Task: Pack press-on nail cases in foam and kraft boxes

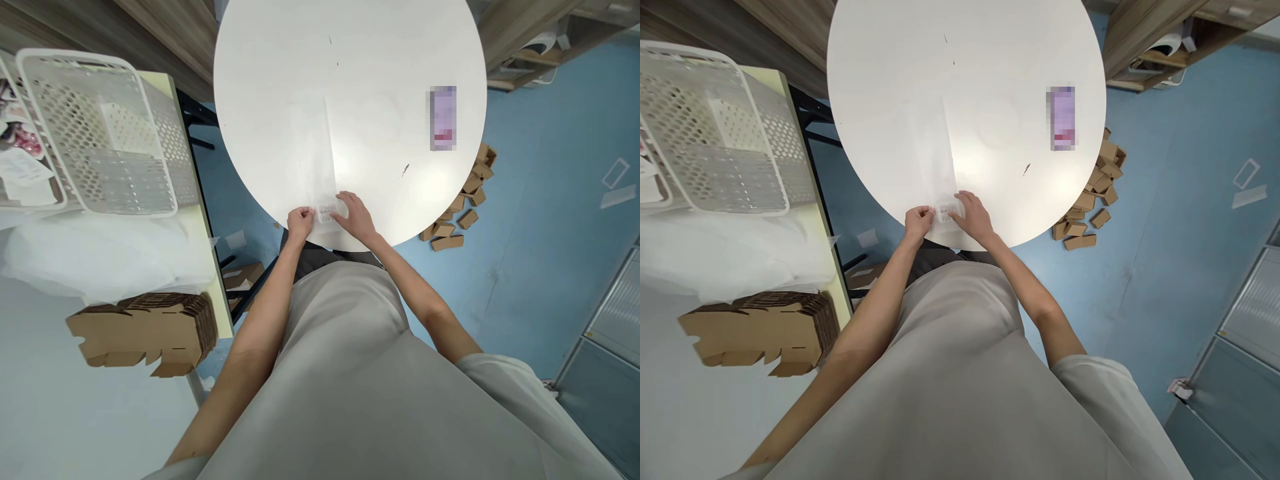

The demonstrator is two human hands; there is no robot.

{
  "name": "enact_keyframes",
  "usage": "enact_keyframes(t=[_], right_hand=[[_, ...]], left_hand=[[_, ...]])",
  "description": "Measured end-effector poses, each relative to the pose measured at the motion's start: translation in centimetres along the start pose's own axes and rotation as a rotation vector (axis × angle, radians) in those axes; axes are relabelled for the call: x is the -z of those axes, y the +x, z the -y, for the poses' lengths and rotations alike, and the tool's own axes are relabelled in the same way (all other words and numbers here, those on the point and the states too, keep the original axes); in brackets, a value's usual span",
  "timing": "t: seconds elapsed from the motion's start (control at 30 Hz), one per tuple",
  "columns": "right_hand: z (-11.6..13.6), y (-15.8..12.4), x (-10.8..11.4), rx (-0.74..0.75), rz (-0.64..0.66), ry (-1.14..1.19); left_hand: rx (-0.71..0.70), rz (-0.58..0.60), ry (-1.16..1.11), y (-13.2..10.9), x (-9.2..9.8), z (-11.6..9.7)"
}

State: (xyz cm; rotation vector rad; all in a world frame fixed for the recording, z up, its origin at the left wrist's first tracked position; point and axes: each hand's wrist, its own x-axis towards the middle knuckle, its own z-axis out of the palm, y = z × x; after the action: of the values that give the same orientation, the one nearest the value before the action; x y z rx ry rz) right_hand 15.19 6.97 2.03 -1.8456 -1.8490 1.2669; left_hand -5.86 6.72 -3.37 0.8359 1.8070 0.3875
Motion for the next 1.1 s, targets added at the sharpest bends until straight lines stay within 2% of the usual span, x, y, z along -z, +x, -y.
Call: enact_keyframes(t=[0.13, 0.23, 0.43, 0.5, 0.57, 0.63, 0.73, 0.8, 0.97, 1.1], right_hand=[[0.4, -0.3, -0.1, 0.281, 0.229, -0.176], [0.1, -0.2, -0.5, 0.343, 0.333, -0.252], [-0.8, -0.2, -1.2, 0.32, 0.328, -0.297], [-1.1, -0.2, -1.3, 0.324, 0.313, -0.303], [-1.4, -0.2, -1.5, 0.333, 0.297, -0.298], [-1.5, -0.2, -1.6, 0.335, 0.292, -0.286], [-1.7, -0.1, -1.7, 0.325, 0.299, -0.28], [-1.8, 0.0, -1.7, 0.326, 0.304, -0.284], [-2.5, 0.8, -1.2, 0.332, 0.313, -0.253], [-3.1, 1.5, -0.8, 0.342, 0.28, -0.184]], left_hand=[[-0.005, -0.027, 0.116, 0.2, 0.5, -0.4], [0.0, -0.016, 0.146, 0.5, 0.7, -0.6], [-0.066, 0.007, 0.285, 0.3, 1.1, -1.0], [-0.161, -0.052, 0.364, -0.5, 1.1, -1.8], [-0.316, -0.096, 0.414, -1.4, 1.0, -3.1], [-0.477, -0.027, 0.44, -2.0, 0.9, -4.5], [-0.592, 0.19, 0.47, -2.0, 0.8, -5.9], [-0.593, 0.249, 0.478, -1.5, 0.9, -6.0], [-0.56, 0.268, 0.398, -0.3, 2.2, -4.7], [-0.481, 0.311, 0.276, -0.7, 3.1, -4.2]])
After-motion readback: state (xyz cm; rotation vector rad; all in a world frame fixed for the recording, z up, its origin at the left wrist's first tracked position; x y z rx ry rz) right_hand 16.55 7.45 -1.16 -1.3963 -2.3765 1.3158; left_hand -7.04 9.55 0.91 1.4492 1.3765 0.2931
